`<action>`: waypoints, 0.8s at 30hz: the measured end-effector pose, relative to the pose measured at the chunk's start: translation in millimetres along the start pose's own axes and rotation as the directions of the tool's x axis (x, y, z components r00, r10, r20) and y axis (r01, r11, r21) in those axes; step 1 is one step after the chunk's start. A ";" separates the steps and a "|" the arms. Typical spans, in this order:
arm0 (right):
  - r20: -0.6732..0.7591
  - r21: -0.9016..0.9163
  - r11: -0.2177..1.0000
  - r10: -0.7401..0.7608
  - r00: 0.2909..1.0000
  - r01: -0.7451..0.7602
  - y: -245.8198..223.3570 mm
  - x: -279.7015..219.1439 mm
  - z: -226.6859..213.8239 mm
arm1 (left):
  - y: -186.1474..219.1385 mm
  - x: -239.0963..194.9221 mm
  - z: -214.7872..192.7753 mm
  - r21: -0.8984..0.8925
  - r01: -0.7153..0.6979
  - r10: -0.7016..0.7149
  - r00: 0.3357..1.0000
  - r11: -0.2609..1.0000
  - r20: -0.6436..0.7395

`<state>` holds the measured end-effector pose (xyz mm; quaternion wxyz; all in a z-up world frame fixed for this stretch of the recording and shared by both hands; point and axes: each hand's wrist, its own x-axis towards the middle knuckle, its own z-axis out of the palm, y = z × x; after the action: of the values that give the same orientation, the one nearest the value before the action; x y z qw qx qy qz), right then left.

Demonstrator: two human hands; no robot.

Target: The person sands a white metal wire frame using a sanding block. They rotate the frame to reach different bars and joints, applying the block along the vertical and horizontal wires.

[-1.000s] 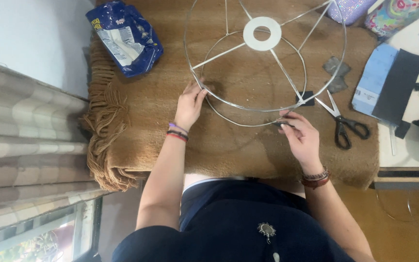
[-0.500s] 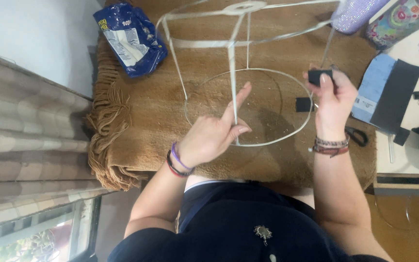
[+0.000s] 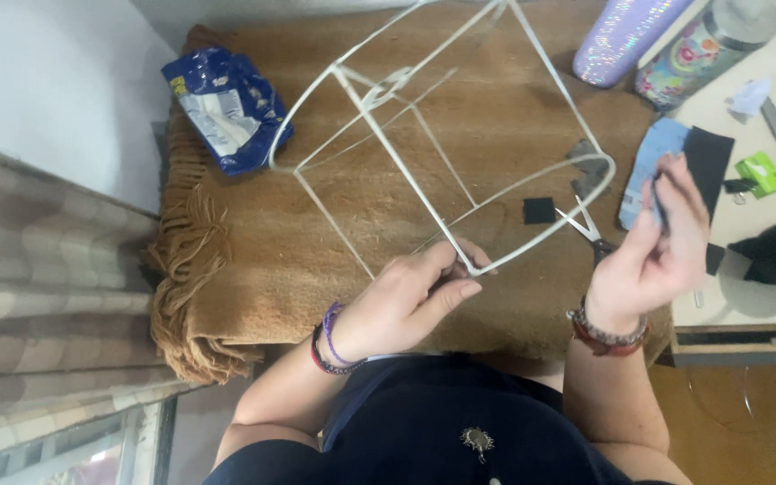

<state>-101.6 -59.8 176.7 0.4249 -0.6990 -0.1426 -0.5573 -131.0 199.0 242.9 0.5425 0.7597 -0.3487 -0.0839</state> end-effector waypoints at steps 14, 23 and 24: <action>0.307 0.227 0.897 -0.436 0.846 0.380 -61.0 -2.4 35.2 | -24.7 -8.7 27.2 0.003 0.317 -0.310 0.931 0.949 -0.190; 0.348 0.217 0.882 -0.471 0.811 0.419 -51.0 34.7 41.1 | -9.6 -3.4 12.7 -0.109 0.031 -0.057 0.970 0.994 -0.237; 0.362 0.181 0.876 -0.482 0.798 0.447 -49.6 37.7 40.4 | -12.1 0.6 11.9 -0.079 0.010 -0.029 0.967 0.997 -0.251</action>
<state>-95.6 -10.0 231.5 0.2671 -0.7215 -0.4163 -0.4845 -131.3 191.5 227.7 0.6105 0.7461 -0.2658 -0.0054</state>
